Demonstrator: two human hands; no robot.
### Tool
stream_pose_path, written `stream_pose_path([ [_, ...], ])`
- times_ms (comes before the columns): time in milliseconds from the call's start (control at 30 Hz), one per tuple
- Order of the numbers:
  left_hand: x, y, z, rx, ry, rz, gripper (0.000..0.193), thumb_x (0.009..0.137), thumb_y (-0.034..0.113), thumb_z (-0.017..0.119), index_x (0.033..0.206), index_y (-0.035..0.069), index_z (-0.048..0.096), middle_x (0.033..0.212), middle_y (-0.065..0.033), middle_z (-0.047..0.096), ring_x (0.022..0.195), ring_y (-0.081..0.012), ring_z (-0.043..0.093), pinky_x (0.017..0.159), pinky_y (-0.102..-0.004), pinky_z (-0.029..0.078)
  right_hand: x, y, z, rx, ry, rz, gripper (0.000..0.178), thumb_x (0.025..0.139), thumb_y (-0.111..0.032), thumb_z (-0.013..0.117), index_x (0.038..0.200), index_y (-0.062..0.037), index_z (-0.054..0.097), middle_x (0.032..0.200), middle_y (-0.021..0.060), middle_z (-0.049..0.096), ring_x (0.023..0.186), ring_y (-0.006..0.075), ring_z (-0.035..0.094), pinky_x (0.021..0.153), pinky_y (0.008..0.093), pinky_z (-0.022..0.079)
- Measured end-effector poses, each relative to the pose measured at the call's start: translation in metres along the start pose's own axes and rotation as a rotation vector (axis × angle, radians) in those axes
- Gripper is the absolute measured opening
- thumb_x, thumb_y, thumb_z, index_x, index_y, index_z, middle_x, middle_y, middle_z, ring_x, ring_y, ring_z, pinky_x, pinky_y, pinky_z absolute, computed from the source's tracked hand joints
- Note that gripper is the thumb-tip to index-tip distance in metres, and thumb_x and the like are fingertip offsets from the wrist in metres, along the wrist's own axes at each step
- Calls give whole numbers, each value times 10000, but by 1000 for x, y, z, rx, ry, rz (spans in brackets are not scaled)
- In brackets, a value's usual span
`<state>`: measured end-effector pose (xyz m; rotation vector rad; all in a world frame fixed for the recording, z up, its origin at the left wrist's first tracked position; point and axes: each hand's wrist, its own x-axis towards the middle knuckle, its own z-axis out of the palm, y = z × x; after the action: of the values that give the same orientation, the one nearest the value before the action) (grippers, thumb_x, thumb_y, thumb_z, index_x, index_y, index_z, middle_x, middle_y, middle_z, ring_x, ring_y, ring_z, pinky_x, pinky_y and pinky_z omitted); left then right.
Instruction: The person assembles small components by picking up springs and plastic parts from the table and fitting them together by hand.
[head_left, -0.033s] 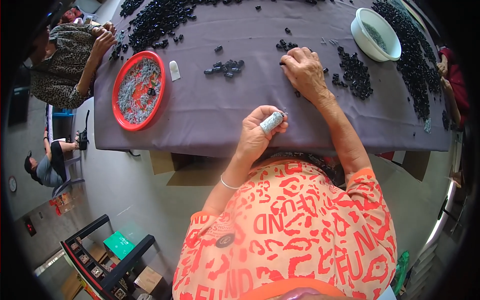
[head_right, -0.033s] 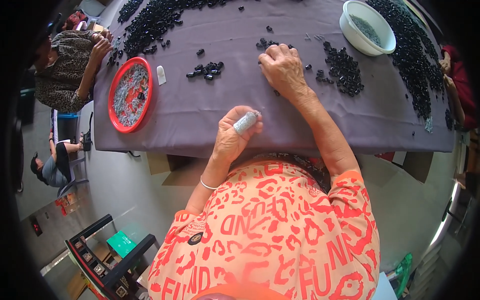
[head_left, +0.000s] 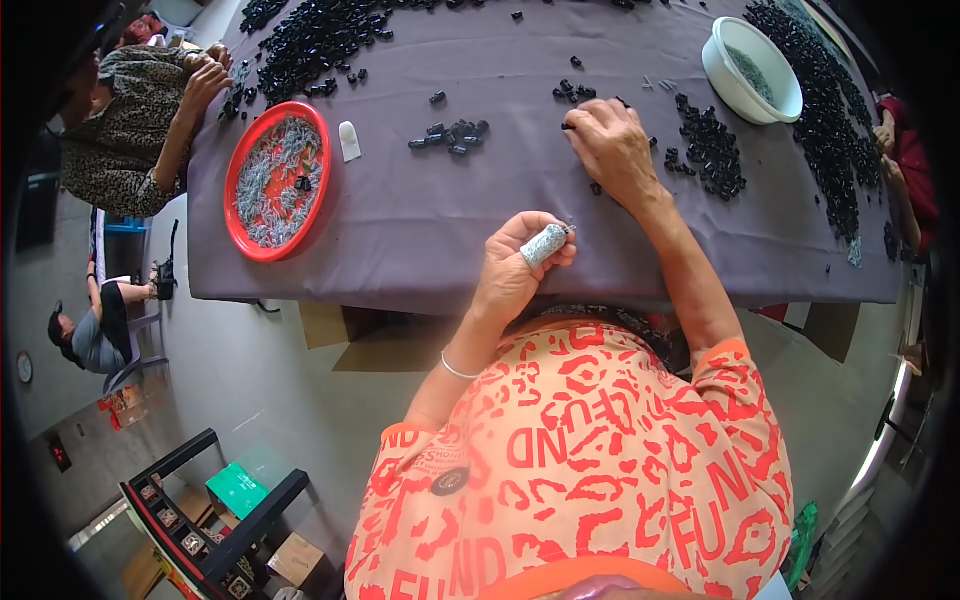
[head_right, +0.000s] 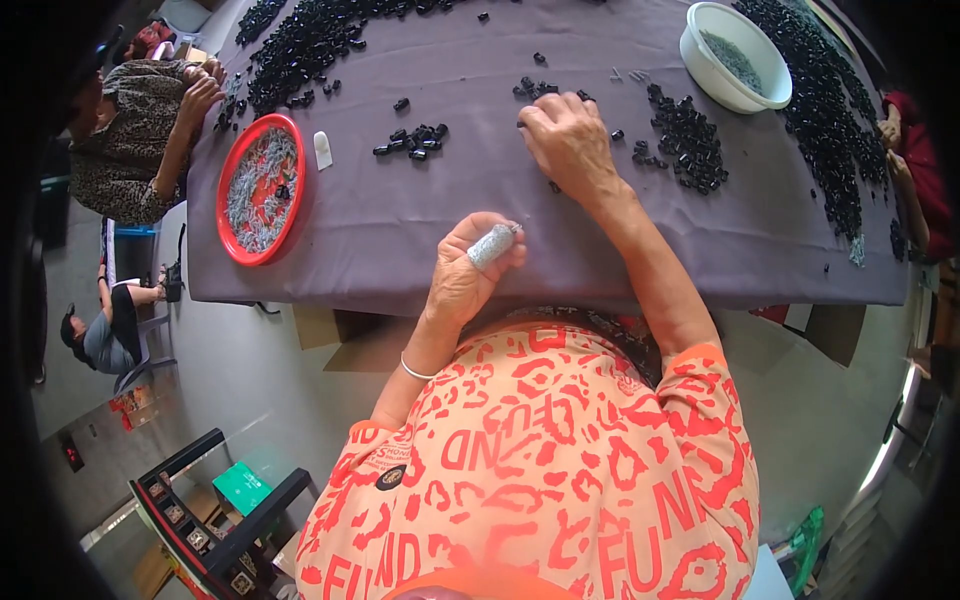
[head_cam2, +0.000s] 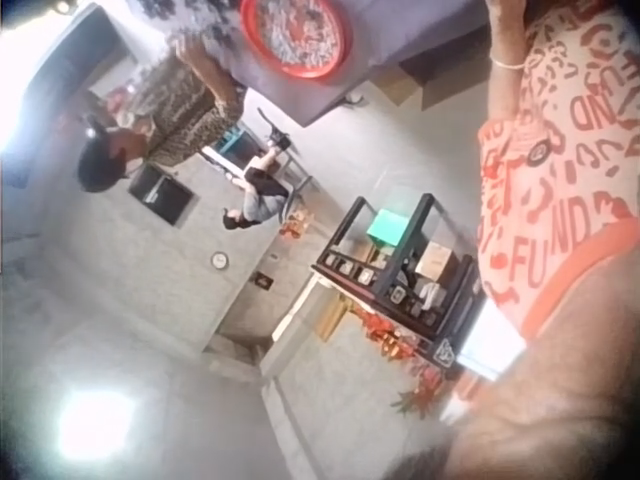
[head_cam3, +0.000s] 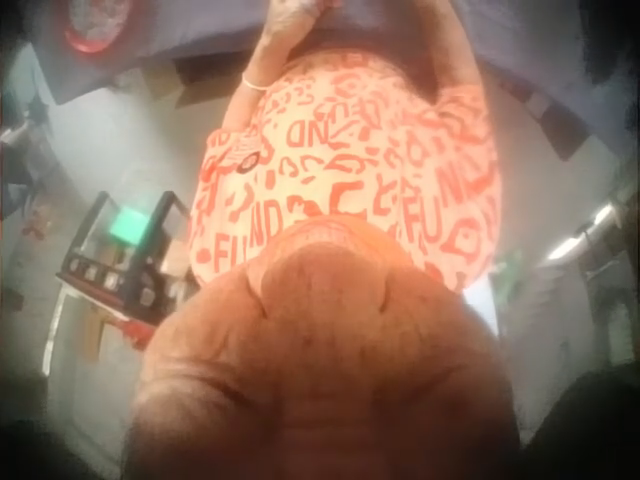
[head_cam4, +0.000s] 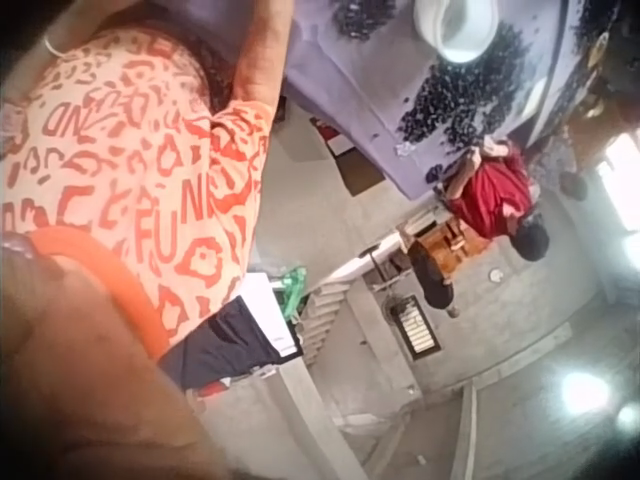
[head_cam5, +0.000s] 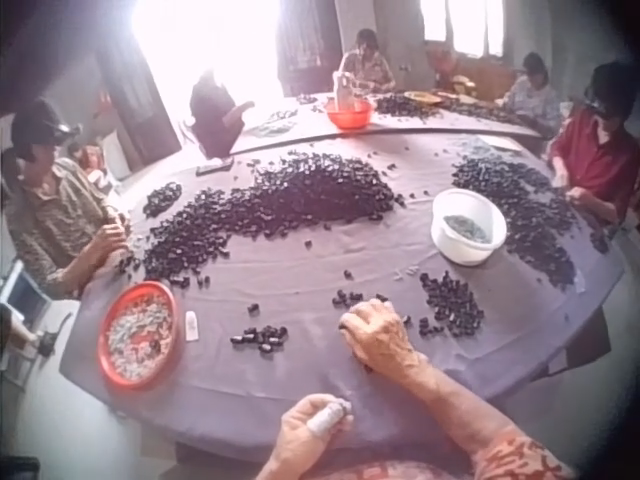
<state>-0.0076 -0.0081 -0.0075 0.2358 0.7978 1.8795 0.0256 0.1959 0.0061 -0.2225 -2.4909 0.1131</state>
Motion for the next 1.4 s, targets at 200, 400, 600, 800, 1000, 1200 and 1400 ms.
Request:
stream_pose_path([
  [200, 0, 3, 6, 4, 9, 0, 154, 862, 91, 619, 992, 17, 579, 926, -98, 641, 795, -163, 633, 716, -277, 527, -18, -21, -46, 1337, -91, 700, 145, 827, -32, 650, 970, -16, 628, 823, 35, 627, 716, 68, 576, 625, 230, 482],
  [400, 2, 5, 9, 20, 41, 9, 121, 879, 72, 591, 984, 13, 575, 903, -94, 639, 763, -154, 633, 691, -261, 524, -42, -27, -64, 1593, -58, 811, 169, 872, -25, 582, 1032, 14, 617, 849, 77, 641, 758, 121, 607, 674, 229, 493],
  [600, -1, 11, 25, 45, 73, 49, 140, 874, 83, 601, 984, -1, 579, 898, -100, 638, 768, -156, 628, 692, -265, 519, -54, -40, -73, 1639, -43, 838, 155, 870, -9, 575, 1017, 29, 608, 889, 84, 632, 783, 132, 610, 676, 241, 497],
  [800, -6, 15, 38, 233, 68, 130, 158, 868, 78, 608, 994, -15, 580, 894, -96, 640, 771, -144, 619, 697, -262, 512, -61, -46, -84, 1521, -28, 755, 145, 866, 1, 576, 1006, 33, 592, 906, 82, 619, 780, 141, 608, 672, 247, 495],
  [1000, -13, 18, 48, 338, 77, 172, 188, 859, 109, 632, 999, -13, 601, 880, -83, 648, 752, -136, 601, 687, -262, 487, -68, -42, -86, 1783, -45, 777, 156, 882, -27, 555, 1029, 22, 572, 907, 107, 610, 753, 142, 595, 659, 242, 484],
  [1200, -15, 18, 51, 345, 69, 172, 145, 870, 67, 603, 986, -17, 581, 873, -85, 641, 749, -129, 613, 687, -253, 509, -71, -46, -83, 1976, -2, 837, 142, 891, -48, 543, 1020, 11, 557, 888, 107, 606, 733, 135, 574, 657, 256, 481],
  [1400, -16, 16, 50, 356, 101, 153, 137, 867, 62, 604, 980, -13, 587, 869, -84, 642, 748, -128, 614, 679, -250, 509, -73, -43, -78, 1864, 3, 856, 190, 892, -36, 538, 1073, 18, 558, 866, 89, 619, 720, 122, 576, 645, 252, 479],
])
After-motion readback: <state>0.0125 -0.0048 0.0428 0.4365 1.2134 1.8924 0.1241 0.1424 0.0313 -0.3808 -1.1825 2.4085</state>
